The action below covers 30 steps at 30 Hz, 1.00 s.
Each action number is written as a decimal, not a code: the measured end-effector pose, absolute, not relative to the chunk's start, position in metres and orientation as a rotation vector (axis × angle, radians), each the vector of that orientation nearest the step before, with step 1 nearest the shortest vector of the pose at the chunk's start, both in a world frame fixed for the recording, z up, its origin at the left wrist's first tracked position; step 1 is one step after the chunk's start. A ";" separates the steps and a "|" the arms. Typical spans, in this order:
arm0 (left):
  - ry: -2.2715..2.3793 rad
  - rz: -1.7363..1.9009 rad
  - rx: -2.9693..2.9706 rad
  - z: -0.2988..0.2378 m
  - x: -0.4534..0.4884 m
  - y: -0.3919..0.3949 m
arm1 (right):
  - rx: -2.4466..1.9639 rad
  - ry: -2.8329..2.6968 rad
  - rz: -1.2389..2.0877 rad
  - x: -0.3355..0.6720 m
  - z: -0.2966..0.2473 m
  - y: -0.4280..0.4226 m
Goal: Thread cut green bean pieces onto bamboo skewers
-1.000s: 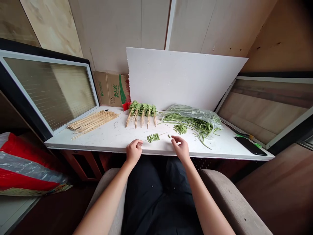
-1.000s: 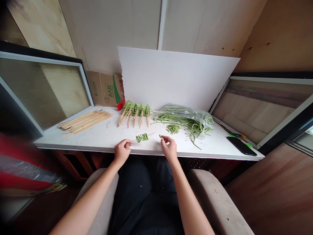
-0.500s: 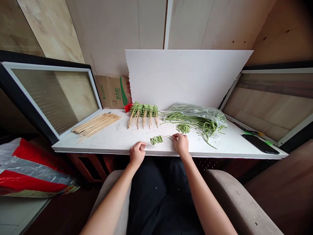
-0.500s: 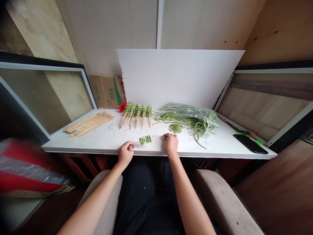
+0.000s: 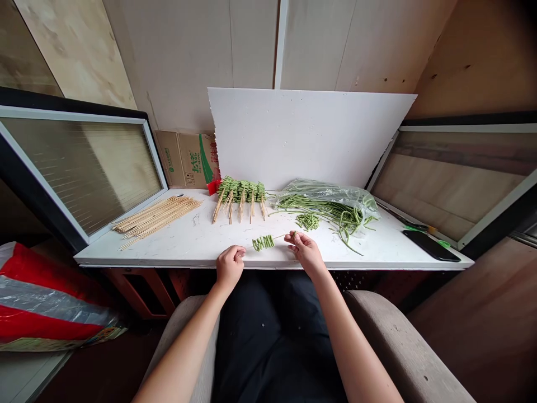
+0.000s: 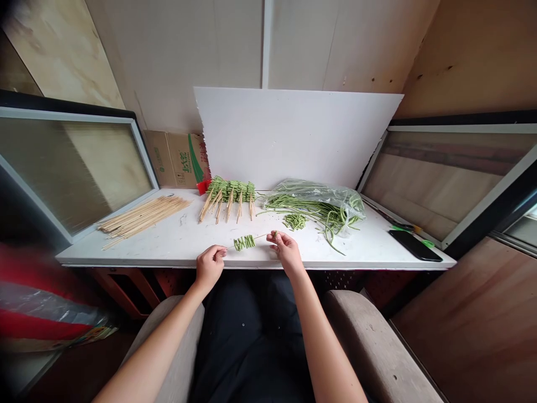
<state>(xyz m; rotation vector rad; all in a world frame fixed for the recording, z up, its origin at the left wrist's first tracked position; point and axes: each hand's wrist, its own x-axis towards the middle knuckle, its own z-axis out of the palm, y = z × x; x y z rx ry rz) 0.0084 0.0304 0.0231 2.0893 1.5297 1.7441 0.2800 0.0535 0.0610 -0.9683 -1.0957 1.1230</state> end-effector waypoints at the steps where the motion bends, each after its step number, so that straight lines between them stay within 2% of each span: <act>1: 1.527 1.743 2.094 0.023 0.008 0.030 | -0.945 -1.095 1.163 0.280 0.062 0.052; 30: 1.506 1.725 2.142 0.025 0.008 0.030 | -0.914 -1.060 1.244 0.276 0.067 0.044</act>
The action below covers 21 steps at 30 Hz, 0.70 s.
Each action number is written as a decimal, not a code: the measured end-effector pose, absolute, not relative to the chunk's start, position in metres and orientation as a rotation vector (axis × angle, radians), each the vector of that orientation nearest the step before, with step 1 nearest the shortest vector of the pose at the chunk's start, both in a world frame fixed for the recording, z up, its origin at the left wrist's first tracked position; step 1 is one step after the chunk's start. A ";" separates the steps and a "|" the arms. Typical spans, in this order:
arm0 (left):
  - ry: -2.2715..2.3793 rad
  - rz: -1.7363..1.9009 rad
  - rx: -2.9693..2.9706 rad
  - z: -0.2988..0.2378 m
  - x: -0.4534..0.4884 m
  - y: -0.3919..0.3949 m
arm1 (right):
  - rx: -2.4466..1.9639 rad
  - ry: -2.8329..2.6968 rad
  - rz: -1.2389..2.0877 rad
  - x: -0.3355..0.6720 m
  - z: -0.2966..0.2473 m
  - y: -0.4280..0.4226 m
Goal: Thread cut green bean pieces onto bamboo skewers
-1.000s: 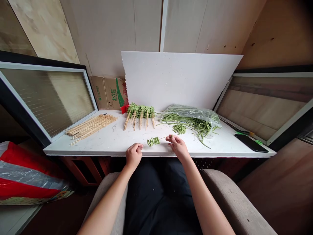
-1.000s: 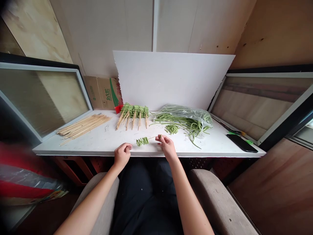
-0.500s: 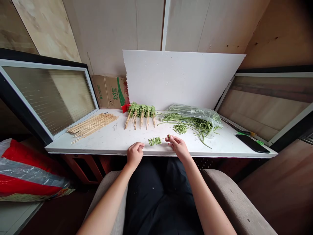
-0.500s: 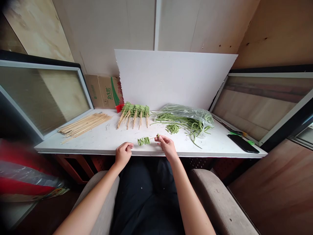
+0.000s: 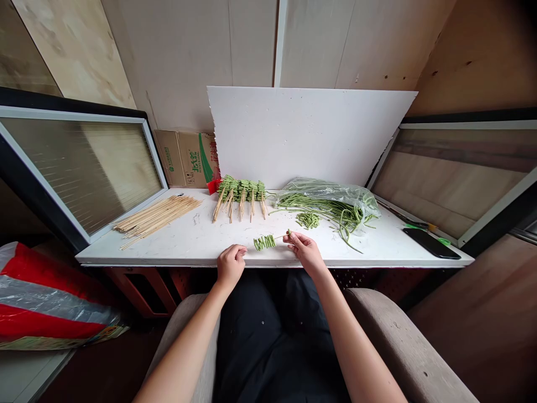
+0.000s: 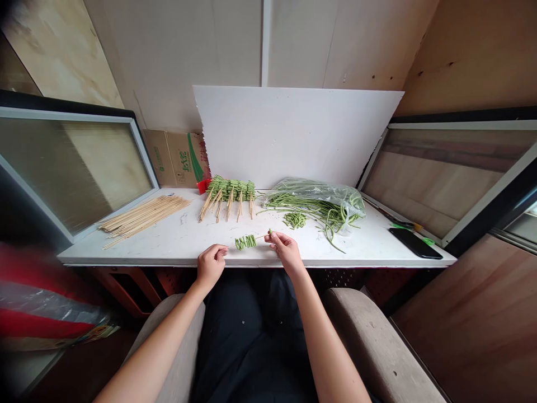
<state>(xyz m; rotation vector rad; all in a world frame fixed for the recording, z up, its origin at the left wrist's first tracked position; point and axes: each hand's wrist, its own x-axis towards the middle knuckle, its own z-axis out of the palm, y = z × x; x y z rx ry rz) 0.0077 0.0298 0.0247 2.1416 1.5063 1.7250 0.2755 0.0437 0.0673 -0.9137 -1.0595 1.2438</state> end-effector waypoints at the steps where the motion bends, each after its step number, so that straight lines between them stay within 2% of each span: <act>1: 1.504 1.725 2.141 0.025 0.008 0.030 | -0.913 -1.061 1.243 0.276 0.068 0.043; 21: 1.516 1.725 2.131 0.024 0.008 0.031 | -0.876 -1.061 1.257 0.276 0.070 0.041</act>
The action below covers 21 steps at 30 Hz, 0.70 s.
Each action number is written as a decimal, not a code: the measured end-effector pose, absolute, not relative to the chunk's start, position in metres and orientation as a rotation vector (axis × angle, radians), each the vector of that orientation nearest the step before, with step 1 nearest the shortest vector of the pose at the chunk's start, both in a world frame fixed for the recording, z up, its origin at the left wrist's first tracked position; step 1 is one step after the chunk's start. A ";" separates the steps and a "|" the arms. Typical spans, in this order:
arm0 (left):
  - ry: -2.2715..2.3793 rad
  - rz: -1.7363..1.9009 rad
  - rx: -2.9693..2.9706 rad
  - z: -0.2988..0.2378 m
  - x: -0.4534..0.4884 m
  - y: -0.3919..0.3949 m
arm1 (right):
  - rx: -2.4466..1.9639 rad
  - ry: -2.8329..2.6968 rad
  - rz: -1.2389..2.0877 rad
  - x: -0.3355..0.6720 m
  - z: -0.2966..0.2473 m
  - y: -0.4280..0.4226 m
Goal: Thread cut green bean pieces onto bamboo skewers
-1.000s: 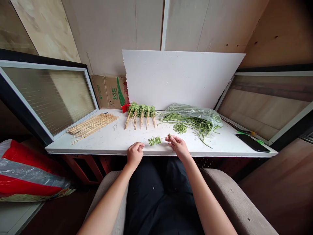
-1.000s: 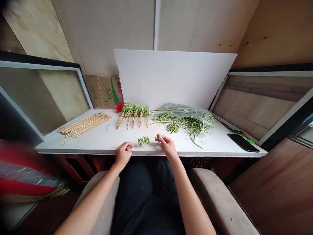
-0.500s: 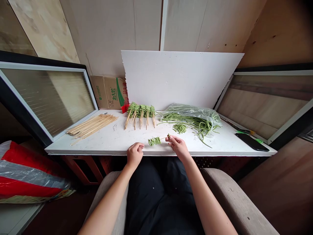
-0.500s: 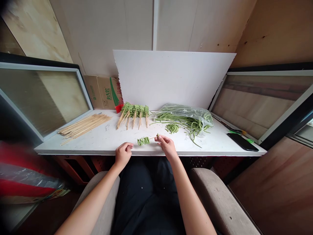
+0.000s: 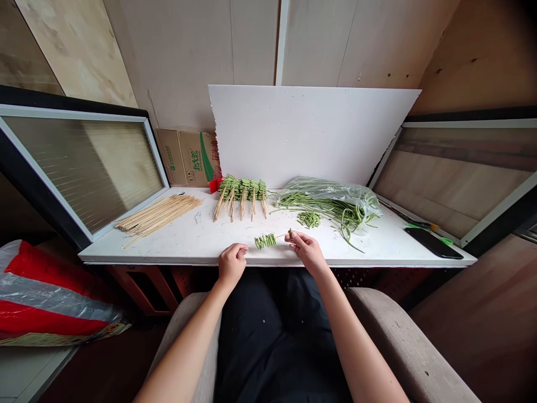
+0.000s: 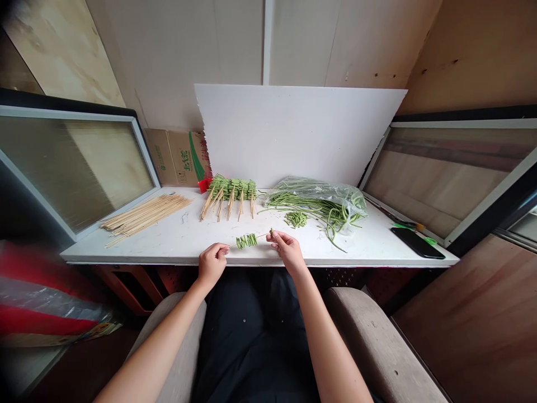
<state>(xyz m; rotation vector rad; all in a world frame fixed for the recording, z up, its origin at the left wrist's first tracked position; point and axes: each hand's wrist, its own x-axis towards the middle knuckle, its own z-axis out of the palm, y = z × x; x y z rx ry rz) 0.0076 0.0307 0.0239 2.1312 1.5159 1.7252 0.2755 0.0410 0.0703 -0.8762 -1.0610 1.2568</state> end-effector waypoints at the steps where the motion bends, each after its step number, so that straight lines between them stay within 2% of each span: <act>1: 1.518 1.723 2.131 0.024 0.008 0.031 | -0.883 -1.062 1.251 0.275 0.071 0.041; 12: 1.515 1.719 2.146 0.022 0.008 0.031 | -0.896 -1.071 1.218 0.274 0.068 0.042; 21: 1.552 1.682 2.146 0.024 0.008 0.030 | -0.976 -1.144 1.058 0.271 0.066 0.041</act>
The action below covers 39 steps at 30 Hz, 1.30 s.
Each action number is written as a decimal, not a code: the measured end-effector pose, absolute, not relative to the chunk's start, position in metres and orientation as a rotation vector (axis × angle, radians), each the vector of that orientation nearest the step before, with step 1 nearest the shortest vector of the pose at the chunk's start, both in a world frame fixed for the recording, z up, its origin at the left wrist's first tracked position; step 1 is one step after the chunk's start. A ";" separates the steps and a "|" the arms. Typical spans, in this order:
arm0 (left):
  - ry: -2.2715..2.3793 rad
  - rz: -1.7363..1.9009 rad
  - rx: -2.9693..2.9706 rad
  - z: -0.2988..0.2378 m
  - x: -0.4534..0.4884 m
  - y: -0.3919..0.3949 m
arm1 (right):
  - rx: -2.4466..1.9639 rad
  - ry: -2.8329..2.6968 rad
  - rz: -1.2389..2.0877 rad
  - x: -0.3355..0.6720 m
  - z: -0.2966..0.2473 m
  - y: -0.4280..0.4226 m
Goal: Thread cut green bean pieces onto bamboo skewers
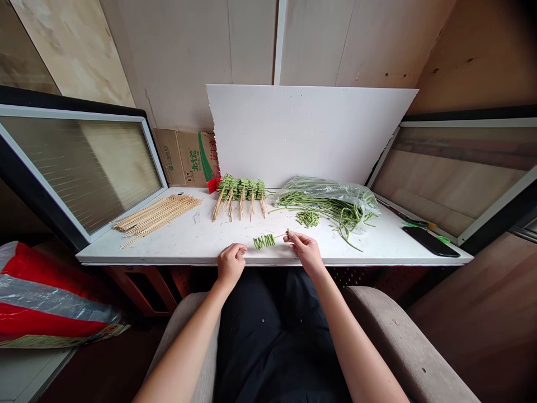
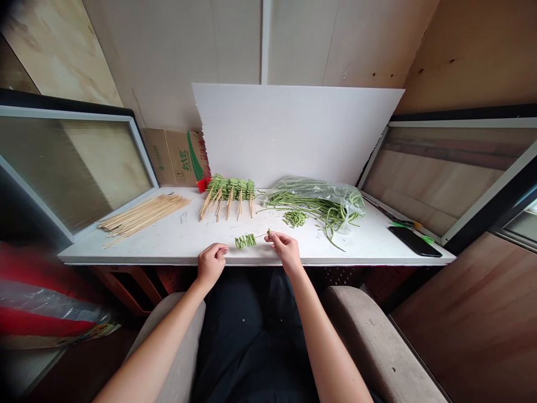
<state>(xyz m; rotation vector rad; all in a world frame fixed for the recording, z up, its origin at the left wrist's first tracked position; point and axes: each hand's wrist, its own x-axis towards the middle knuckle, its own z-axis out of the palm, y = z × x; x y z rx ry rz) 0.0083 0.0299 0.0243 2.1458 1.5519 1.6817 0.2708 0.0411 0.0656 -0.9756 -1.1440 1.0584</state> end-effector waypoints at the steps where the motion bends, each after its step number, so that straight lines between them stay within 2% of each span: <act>1: 1.559 1.677 2.146 0.024 0.008 0.030 | -0.986 -1.154 1.050 0.271 0.065 0.041; 24: 1.499 1.688 2.137 0.023 0.008 0.031 | -1.043 -1.039 1.012 0.271 0.061 0.047; 39: 1.450 1.741 2.162 0.022 0.011 0.029 | -1.058 -1.205 0.952 0.253 0.069 0.037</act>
